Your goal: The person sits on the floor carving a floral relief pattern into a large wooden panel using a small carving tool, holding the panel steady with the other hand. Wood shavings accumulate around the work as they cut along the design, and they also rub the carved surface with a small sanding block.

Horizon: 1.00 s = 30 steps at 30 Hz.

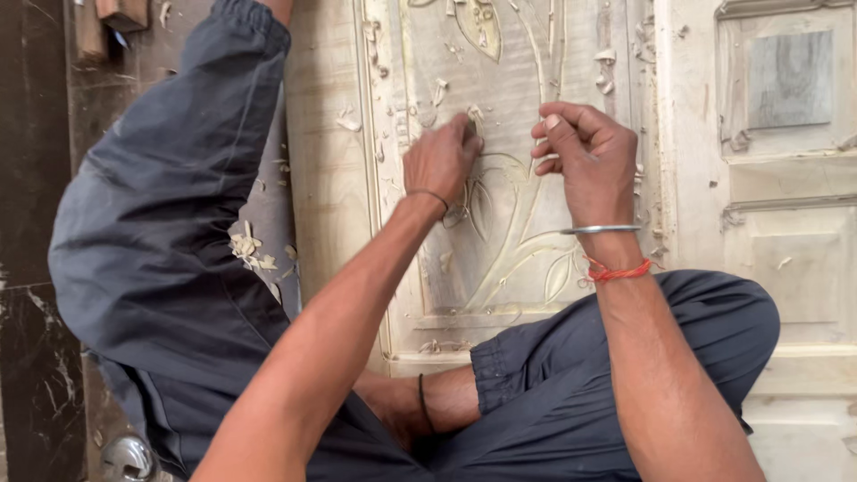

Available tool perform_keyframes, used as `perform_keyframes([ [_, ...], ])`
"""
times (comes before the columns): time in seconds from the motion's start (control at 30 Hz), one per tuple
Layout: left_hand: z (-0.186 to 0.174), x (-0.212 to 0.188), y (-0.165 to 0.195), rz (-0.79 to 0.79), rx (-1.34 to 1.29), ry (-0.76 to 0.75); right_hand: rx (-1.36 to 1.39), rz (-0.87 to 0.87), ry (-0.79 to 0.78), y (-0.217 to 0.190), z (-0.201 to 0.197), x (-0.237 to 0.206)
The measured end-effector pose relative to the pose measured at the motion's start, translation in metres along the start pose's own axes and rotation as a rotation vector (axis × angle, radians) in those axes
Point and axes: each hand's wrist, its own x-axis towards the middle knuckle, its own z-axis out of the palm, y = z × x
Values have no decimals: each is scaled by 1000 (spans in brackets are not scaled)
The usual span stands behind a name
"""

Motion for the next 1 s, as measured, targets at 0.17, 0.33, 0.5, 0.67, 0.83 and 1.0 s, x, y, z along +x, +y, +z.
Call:
perform_keyframes([
  [0.17, 1, 9, 1, -72, 45, -10, -32, 28, -5, -1, -1, 1],
  [0.33, 6, 6, -4, 41, 59, 55, 29, -1, -25, -2, 2, 1],
  [0.5, 8, 5, -6, 1, 75, 72, -43, 15, 5, -4, 1, -1],
  [0.67, 7, 6, -6, -29, 89, -18, 13, 3, -8, -6, 1, 0],
  [0.83, 6, 5, -5, -25, 84, 66, -32, 10, 4, -9, 4, 0],
  [1.0, 6, 6, -5, -17, 89, 30, -22, 12, -14, -10, 3, 0],
])
